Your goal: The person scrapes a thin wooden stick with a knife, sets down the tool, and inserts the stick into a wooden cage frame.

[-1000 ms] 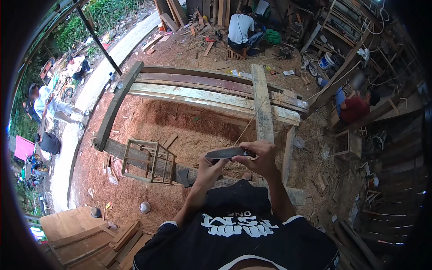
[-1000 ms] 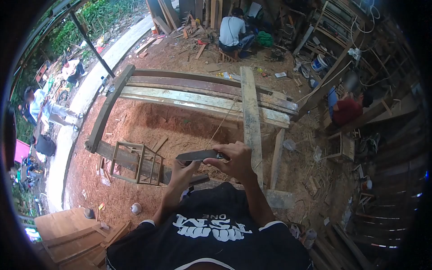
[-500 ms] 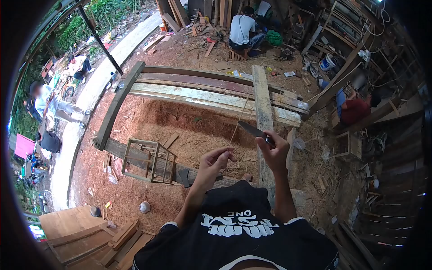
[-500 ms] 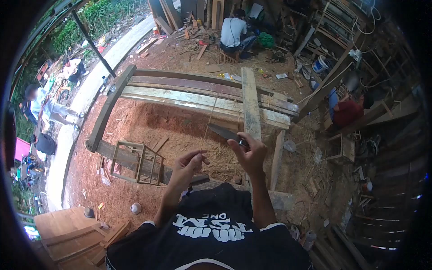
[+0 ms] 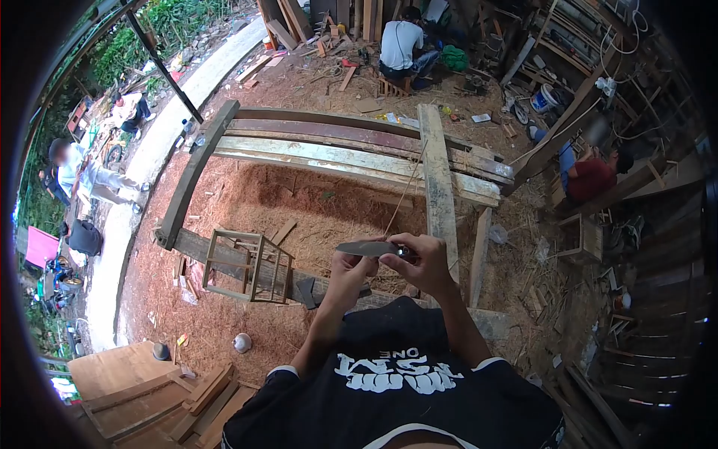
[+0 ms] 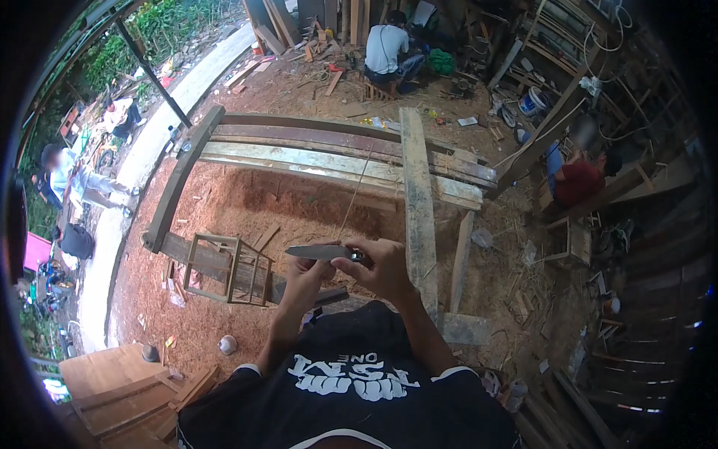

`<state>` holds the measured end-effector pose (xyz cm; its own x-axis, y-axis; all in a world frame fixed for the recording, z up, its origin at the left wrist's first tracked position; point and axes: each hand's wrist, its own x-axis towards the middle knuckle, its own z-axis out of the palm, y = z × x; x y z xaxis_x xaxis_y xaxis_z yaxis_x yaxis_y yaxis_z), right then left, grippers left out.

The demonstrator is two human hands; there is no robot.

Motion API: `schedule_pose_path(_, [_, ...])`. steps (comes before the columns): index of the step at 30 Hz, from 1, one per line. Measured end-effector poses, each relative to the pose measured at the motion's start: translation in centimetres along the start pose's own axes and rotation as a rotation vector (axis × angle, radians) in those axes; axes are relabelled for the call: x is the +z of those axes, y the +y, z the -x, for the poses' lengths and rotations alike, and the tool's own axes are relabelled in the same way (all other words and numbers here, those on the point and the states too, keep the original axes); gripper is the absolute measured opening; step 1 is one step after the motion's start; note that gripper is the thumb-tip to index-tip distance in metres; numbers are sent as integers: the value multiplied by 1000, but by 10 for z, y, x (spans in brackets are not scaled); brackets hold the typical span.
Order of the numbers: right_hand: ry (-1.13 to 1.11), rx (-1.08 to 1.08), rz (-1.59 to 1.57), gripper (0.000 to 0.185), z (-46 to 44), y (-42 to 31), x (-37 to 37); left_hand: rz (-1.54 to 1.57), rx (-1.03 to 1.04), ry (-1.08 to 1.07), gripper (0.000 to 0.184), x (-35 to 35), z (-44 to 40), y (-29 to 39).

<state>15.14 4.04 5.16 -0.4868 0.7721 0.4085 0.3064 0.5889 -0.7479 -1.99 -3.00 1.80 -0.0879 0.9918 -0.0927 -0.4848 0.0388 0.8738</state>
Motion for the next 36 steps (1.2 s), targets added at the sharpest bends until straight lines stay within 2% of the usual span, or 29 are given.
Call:
schedule_pose_path(7, [-39, -80, 59, 41, -5, -1, -8, -104, -42, 2, 24, 1, 4, 9])
schedule_pose_path(13, [60, -201, 103, 40, -1, 12, -4, -157, -39, -20, 24, 0, 7, 13])
schedule_pose_path(19, [76, -201, 212, 41, 1, 16, -9, -156, 14, -71, 25, -5, 4, 8])
schedule_pose_path(22, [225, -118, 123, 45, 1, 43, -9, -155, 42, -101, 24, -9, 7, 15])
schedule_pose_path(25, [449, 146, 328, 47, -7, 59, -49, -151, -65, -77, 24, -14, 17, 10])
schedule_pose_path(30, [285, 39, 322, 46, -5, 42, -46, -140, -187, 2, 24, -5, 19, 10])
schedule_pose_path(32, [209, 37, 263, 44, -3, 34, -33, -162, -130, -24, 25, 0, 16, 13])
schedule_pose_path(36, [155, -128, 184, 40, -2, 17, -9, -305, -70, -78, 31, -11, 8, 4])
